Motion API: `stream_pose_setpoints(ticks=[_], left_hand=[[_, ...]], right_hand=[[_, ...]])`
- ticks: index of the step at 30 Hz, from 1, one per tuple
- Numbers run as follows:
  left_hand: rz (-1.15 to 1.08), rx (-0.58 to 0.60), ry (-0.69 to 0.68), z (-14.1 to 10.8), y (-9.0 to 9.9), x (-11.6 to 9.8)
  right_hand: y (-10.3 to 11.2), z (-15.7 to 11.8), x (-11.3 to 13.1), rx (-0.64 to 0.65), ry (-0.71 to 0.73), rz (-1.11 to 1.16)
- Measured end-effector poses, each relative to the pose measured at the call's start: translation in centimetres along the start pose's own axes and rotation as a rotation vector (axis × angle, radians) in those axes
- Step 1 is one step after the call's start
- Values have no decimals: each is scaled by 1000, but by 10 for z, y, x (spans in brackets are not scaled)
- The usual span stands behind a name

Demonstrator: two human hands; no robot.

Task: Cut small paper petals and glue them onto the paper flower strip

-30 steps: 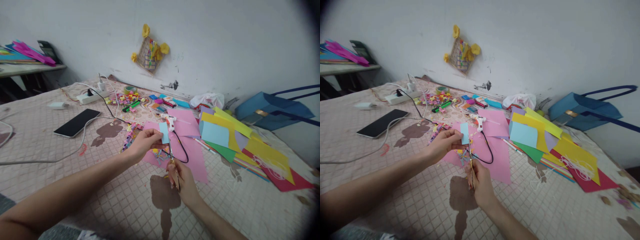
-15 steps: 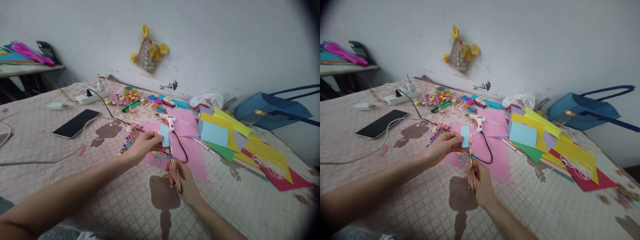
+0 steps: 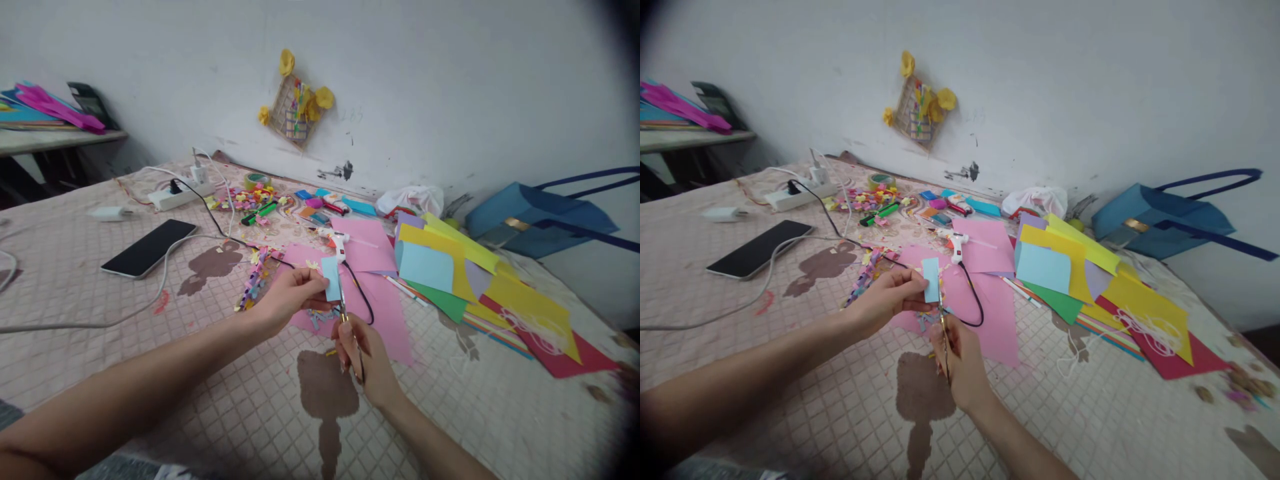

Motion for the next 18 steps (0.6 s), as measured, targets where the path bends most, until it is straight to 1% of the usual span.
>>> stream_pose_setpoints(ticks=[7, 18], left_hand=[[-4, -2, 4, 0, -1, 0], [-7, 1, -3, 1, 0, 1]], right_hand=[[-1, 1, -2, -4, -7, 27], [-4, -1, 0, -18, 2, -2]])
Point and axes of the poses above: each hand's wrist, its own z-axis towards the middle knuckle, its own y-axis out of the back of the hand, x = y × z, the point moved 1 cm from there along z, towards the middle knuckle, and after that the axes turned 6 degrees about x, right-handed, at the moved point
